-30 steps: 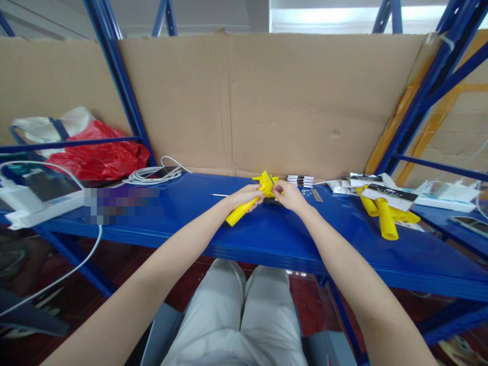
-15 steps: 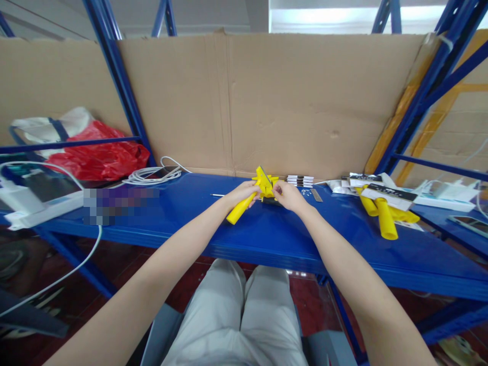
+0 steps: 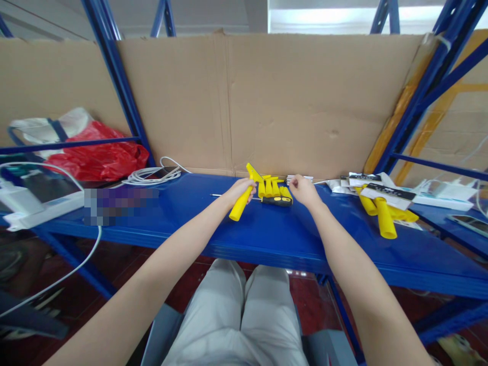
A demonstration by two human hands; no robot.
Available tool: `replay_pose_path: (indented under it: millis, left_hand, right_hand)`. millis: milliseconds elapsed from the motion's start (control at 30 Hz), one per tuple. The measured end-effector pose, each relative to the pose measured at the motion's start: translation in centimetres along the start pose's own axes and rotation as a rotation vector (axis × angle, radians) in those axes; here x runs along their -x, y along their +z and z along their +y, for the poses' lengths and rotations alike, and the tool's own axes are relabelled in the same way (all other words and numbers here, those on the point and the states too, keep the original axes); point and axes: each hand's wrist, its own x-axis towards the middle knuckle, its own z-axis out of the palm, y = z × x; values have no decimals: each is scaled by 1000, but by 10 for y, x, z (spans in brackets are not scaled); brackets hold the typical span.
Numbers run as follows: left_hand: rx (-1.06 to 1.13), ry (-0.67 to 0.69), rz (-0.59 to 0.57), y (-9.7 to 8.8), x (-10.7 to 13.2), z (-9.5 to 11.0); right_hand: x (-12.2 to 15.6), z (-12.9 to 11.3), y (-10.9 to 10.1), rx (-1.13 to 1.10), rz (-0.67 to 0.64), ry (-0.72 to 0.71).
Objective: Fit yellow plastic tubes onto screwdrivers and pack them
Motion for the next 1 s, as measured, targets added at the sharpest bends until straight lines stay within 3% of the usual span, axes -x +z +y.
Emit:
replay_pose_path:
  millis: [200, 433, 567, 1000]
  left_hand:
    - [34, -7, 39, 0, 2, 1]
    - [39, -22, 48, 1, 4, 2]
    - [39, -33, 52, 1, 4, 3]
    - [42, -43, 59, 3, 3, 3]
  right_hand:
    - [0, 29, -14, 230, -33, 218]
    - [5, 47, -11, 409, -276, 332]
    - [6, 48, -7, 440, -329, 313]
    - [11, 26, 4, 493, -308, 384]
